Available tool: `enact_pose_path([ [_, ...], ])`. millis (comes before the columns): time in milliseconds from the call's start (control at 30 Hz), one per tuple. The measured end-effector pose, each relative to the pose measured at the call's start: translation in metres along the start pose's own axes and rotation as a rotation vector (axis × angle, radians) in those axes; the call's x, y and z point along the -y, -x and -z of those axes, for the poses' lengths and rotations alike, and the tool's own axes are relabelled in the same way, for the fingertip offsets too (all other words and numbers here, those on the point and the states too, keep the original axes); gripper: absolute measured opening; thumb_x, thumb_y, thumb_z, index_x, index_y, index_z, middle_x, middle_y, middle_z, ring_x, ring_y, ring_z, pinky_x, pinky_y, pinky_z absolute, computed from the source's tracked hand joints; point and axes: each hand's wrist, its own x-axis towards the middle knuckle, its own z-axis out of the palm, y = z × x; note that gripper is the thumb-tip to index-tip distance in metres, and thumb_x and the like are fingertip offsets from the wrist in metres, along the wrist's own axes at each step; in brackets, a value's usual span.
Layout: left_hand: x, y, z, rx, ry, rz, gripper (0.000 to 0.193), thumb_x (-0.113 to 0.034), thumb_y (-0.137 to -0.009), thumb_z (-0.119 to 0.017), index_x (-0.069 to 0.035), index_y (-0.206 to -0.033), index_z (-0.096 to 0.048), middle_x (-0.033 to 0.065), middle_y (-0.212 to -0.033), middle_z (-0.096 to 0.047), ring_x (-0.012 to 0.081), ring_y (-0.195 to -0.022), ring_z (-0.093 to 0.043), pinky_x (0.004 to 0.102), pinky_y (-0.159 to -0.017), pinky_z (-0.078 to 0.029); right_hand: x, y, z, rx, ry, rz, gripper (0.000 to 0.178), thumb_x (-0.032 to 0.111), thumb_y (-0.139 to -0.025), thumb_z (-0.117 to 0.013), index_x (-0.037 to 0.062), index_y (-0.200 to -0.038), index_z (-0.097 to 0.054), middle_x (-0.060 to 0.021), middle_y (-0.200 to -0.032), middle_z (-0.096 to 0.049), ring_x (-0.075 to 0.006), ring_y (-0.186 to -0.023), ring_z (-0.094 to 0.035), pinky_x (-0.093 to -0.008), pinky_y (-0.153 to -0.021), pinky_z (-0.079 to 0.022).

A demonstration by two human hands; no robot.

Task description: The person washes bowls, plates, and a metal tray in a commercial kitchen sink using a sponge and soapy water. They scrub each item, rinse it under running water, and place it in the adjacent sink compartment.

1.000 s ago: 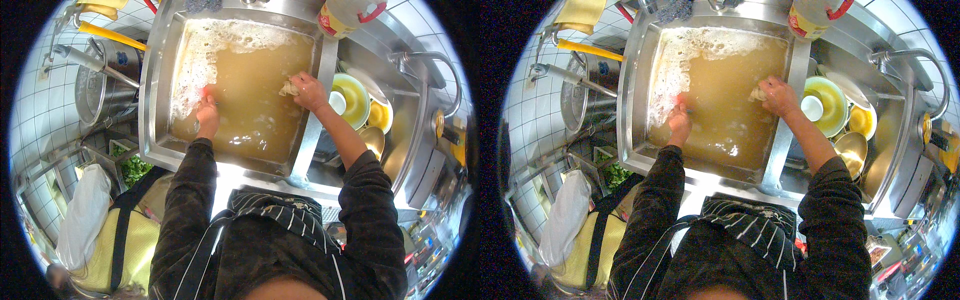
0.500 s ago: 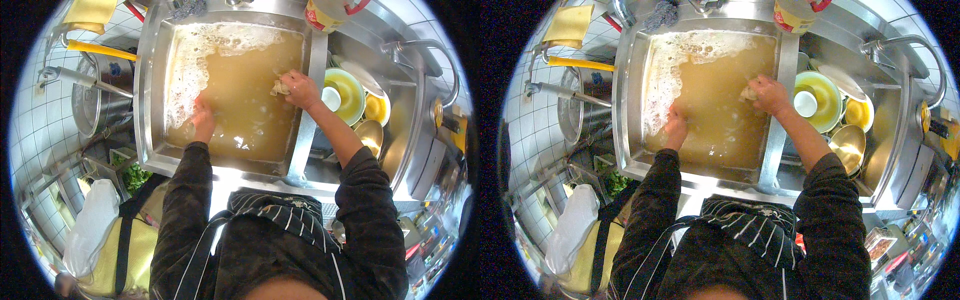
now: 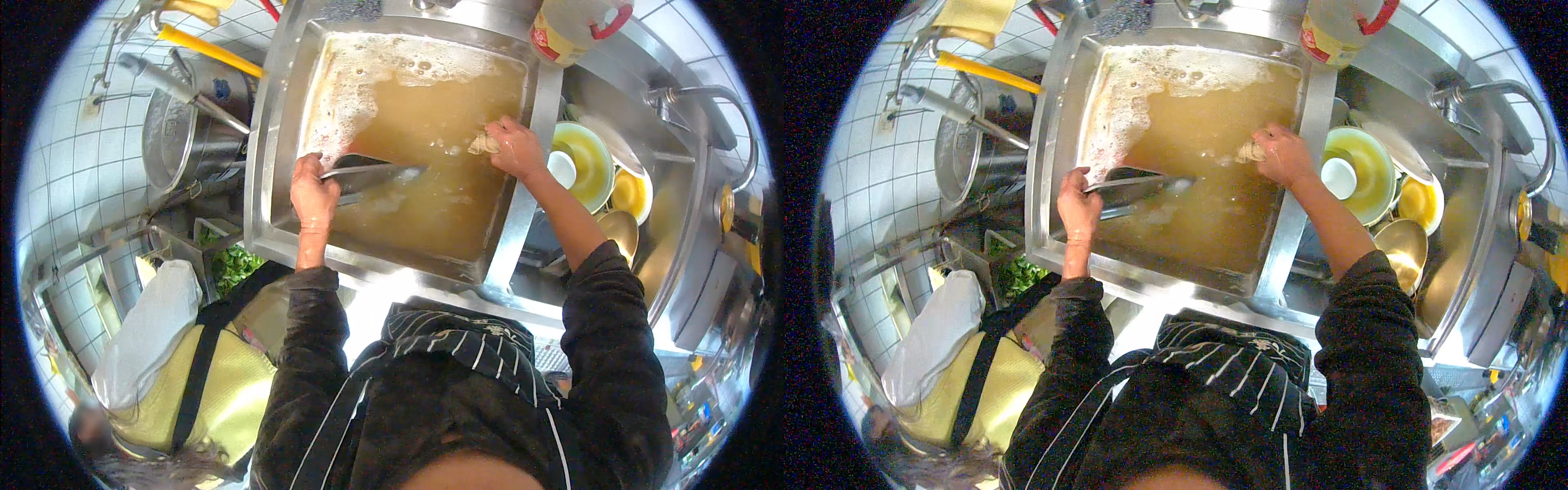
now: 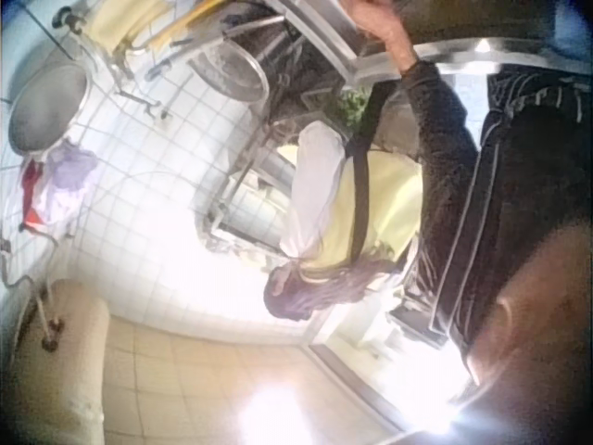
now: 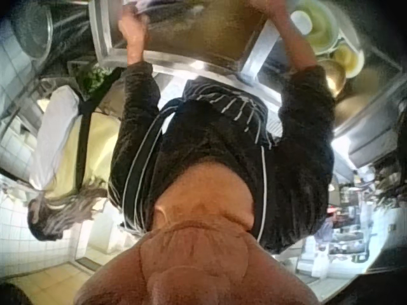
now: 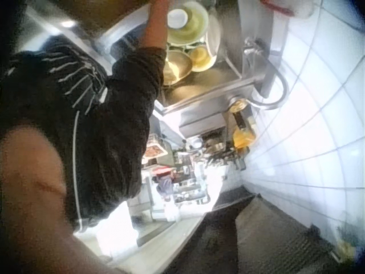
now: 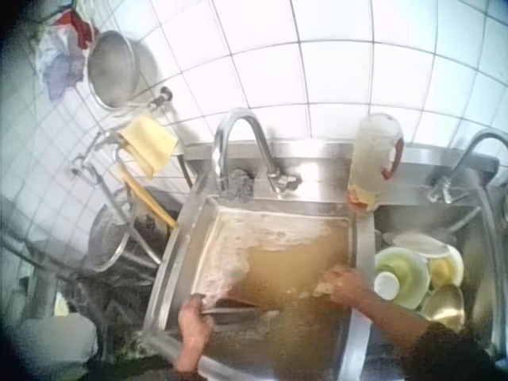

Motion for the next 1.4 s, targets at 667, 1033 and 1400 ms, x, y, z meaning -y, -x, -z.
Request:
enact_pose_path([
  [667,0.007,0.105,-0.023,-0.060,1.358,1.091,0.060,0.013,-0.064,-0.041,-0.008,-0.119,-0.054,0.0067,-0.101,-0.060,0.0220,-0.092,-0.058,0.0341,-0.080,-0.049,0.086,0.037,-0.092,-0.108,-0.807,-0.475,0.033,0.011,-0.070,-0.057,0.0056,-0.102,-0.064,-0.0165,-0.105,-0.062,-0.0337,-0.097,-0.059,-0.0398,-0.083,-0.048],
  [1033,-0.044,0.110,-0.027,0.303,1.247,1.159,0.046,0.007,-0.069,-0.046,0.001,-0.114,-0.053,0.0102,-0.099,-0.059,0.0237,-0.092,-0.057,0.0339,-0.079,-0.049,0.176,0.024,-0.103,-0.136,-0.560,-0.005,0.025,0.019,-0.083,-0.053,0.0023,-0.098,-0.063,-0.0209,-0.118,-0.054,-0.0398,-0.109,-0.050,-0.0451,-0.089,-0.042],
  [1400,-0.043,0.075,-0.039,0.117,1.183,1.278,0.015,-0.006,-0.076,-0.056,-0.002,-0.090,-0.055,0.0089,-0.081,-0.055,0.0237,-0.076,-0.058,0.0400,-0.070,-0.049,0.191,0.071,-0.063,-0.130,-0.560,0.168,0.040,0.038,-0.076,-0.061,0.0050,-0.098,-0.064,-0.0182,-0.103,-0.059,-0.0365,-0.102,-0.052,-0.0494,-0.091,-0.041],
])
